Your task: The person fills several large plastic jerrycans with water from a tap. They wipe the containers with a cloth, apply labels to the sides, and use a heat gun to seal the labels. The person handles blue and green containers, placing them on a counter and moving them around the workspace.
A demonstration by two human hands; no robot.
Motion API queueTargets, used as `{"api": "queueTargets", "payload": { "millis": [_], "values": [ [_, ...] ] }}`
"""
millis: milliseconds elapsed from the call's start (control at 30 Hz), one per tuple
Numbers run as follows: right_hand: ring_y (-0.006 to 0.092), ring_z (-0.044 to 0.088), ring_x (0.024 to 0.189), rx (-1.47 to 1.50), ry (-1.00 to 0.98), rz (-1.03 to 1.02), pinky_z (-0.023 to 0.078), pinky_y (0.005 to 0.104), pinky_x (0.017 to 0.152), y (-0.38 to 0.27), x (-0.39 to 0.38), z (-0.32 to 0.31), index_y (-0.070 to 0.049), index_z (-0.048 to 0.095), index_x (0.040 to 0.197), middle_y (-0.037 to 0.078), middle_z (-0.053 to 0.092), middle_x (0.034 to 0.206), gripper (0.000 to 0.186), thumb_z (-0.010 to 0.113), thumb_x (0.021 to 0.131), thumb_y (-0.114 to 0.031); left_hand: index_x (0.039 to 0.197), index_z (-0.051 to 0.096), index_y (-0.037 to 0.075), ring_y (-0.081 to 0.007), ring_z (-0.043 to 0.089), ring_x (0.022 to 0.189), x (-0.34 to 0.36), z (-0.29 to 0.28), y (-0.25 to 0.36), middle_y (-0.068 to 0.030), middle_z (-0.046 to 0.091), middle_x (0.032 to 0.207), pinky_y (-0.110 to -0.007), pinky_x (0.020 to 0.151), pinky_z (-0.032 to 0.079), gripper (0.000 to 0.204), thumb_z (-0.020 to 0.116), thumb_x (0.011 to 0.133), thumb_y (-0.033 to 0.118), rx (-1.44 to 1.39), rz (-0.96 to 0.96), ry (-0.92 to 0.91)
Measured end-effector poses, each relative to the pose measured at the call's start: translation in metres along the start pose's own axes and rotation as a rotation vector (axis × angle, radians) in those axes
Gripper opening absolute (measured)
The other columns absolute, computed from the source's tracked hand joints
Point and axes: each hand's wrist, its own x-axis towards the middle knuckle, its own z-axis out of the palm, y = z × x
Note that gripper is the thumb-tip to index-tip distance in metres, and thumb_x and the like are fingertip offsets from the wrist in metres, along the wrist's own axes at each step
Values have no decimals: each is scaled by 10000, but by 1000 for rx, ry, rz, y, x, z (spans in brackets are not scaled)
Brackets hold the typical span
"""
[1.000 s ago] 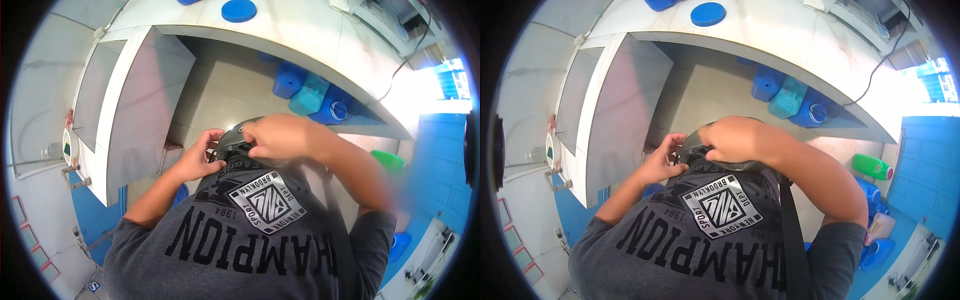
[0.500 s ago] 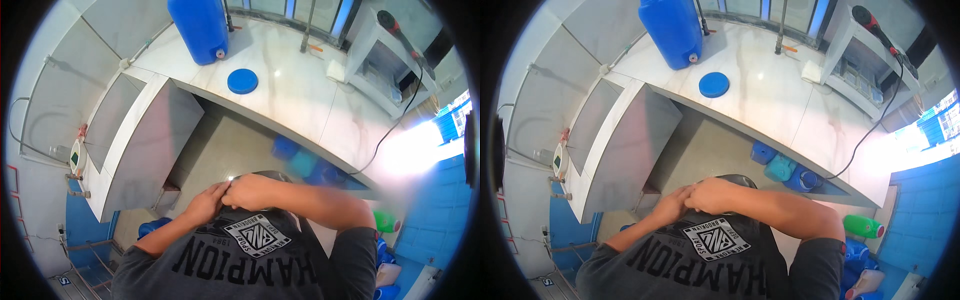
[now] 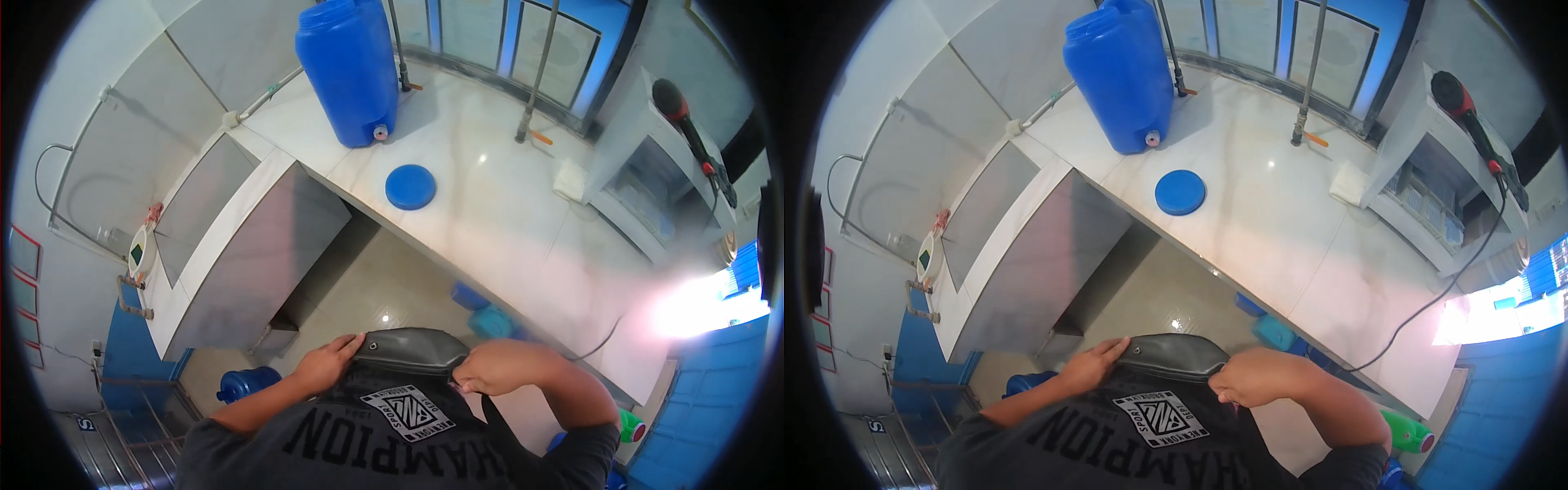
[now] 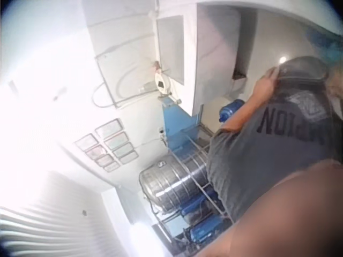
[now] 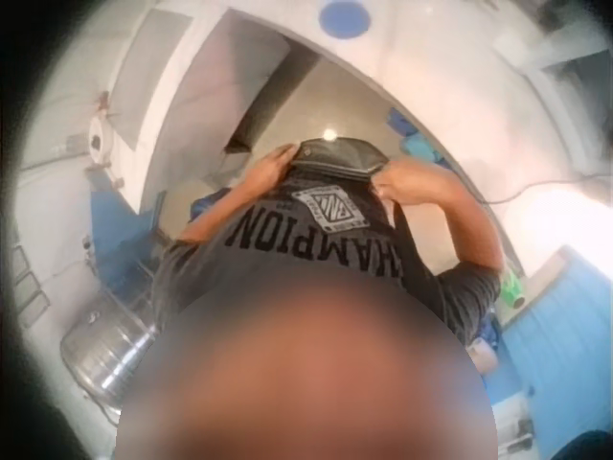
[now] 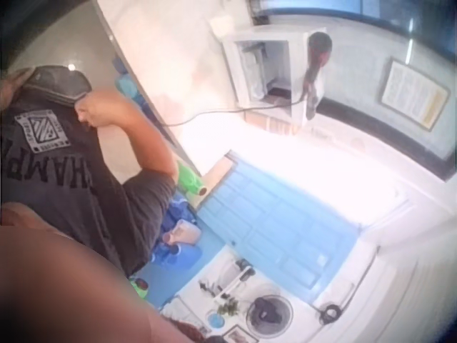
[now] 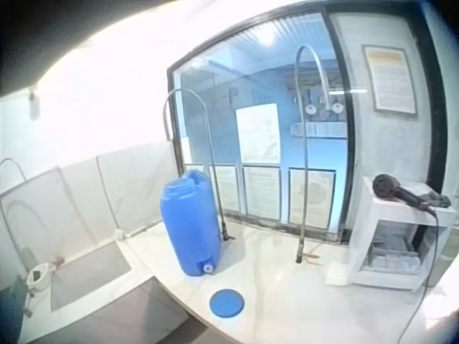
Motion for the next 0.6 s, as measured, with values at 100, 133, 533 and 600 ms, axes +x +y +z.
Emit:
{"api": "queueTargets", "payload": {
  "millis": [100, 133, 533, 600],
  "values": [
    [332, 653, 888, 247, 238, -47, 506, 419, 784, 32, 14, -37, -66, 649, 1004, 128, 682, 897, 245, 586, 976, -301, 1573, 249, 94, -425, 478, 1319, 14, -31, -45, -249, 376, 1525, -444, 1082, 431, 744, 585, 979, 389, 17, -33, -118],
    [323, 652, 884, 254, 344, -11, 508, 408, 790, 38, 21, -59, -63, 652, 1020, 131, 675, 911, 240, 596, 972, -292, 1577, 229, 77, -440, 437, 1361, 20, -46, -62, -273, 349, 1539, -448, 1119, 396, 801, 599, 974, 452, 46, -41, -149],
    [207, 607, 835, 324, 1400, 215, 512, 341, 784, 197, 228, -331, -22, 594, 1210, 125, 654, 1042, 343, 653, 943, -230, 1575, 184, 46, -363, 398, 1378, 263, -389, -181, -212, 307, 1546, -476, 1091, 394, 1048, 841, 801, 304, -389, 493, 930],
    [213, 617, 855, 405, 1502, 319, 514, 339, 787, 234, 260, -363, -15, 536, 1304, 147, 656, 1088, 421, 633, 958, -236, 1579, 97, 28, -364, 392, 1390, 293, -418, -179, -226, 269, 1560, -485, 1114, 372, 1126, 848, 793, 325, -283, 529, 970]
  ]
}}
